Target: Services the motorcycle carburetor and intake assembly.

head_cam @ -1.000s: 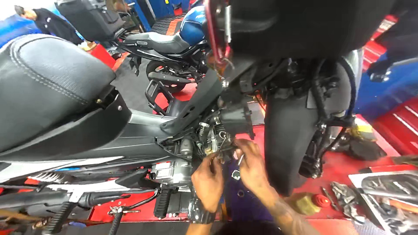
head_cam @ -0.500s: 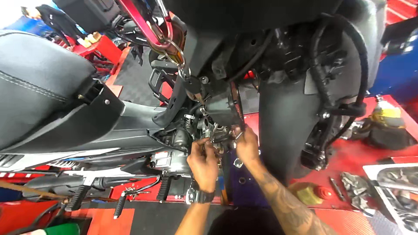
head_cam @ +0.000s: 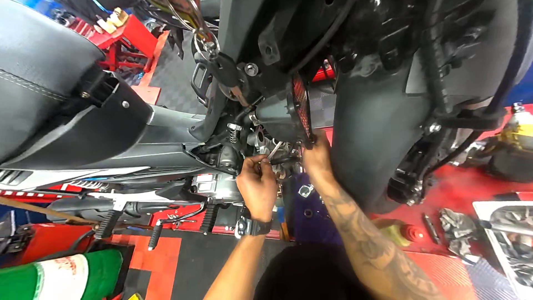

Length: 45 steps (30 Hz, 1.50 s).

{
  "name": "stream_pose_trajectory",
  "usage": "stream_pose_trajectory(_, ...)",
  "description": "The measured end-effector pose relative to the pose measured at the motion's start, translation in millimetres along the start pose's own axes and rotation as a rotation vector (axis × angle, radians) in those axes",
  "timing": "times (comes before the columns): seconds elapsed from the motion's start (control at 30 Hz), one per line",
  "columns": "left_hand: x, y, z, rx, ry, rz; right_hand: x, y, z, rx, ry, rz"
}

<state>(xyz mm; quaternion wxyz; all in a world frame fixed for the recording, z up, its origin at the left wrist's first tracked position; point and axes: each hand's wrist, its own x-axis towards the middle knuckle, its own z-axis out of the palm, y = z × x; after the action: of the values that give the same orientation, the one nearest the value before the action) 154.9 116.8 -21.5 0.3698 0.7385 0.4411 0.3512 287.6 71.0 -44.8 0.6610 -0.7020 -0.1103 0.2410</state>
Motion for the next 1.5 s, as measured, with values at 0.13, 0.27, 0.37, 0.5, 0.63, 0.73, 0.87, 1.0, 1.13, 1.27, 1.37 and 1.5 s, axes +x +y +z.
stream_pose_trajectory(0.13, -3.9, 0.1, 3.5, 0.089, -0.005, 0.051, 4.1, 5.5, -0.2, -0.025, -0.006, -0.175)
stream_pose_trajectory(0.27, -7.1, 8.0, 14.9, 0.132, 0.027, 0.060, 4.5, 5.6, 1.5, -0.020, -0.022, -0.266)
stream_pose_trajectory(0.37, -7.4, 6.9, 14.9, 0.146, 0.032, 0.058, 6.1, 6.4, 2.2, -0.040, -0.017, -0.312)
stream_pose_trajectory(0.5, 2.0, -0.4, 7.8, 0.165, 0.063, 0.084, 7.7, 4.1, 1.4, -0.023, -0.015, -0.305)
stream_pose_trajectory(0.63, 11.3, -0.9, 1.8, 0.217, 0.088, 0.114, 12.4, 3.8, 2.0, -0.051, -0.051, -0.236)
stream_pose_trajectory(0.73, 18.8, -0.9, 1.8, 0.243, 0.134, 0.151, 15.8, 7.2, 2.0, -0.089, -0.092, -0.188)
stream_pose_trajectory(0.87, 23.0, -1.6, 7.9, 0.237, 0.212, 0.231, 17.0, 8.4, 2.5, -0.090, -0.096, -0.193)
stream_pose_trajectory(1.0, 26.0, -4.1, 10.6, 0.206, 0.231, 0.281, 19.1, 12.1, 3.7, -0.063, -0.071, -0.269)
stream_pose_trajectory(1.13, 27.4, -11.2, 10.6, 0.244, 0.250, 0.354, 22.4, 15.5, 5.6, -0.085, -0.045, -0.315)
stream_pose_trajectory(1.27, 28.2, -15.6, 9.4, 0.265, 0.245, 0.397, 25.7, 18.5, 7.3, -0.098, -0.039, -0.324)
stream_pose_trajectory(1.37, 28.6, -18.7, 6.5, 0.279, 0.216, 0.422, 28.3, 19.8, 9.2, -0.146, -0.031, -0.344)
stream_pose_trajectory(1.5, 29.5, -21.7, 1.8, 0.273, 0.156, 0.417, 34.1, 27.3, 12.6, -0.170, -0.006, -0.445)
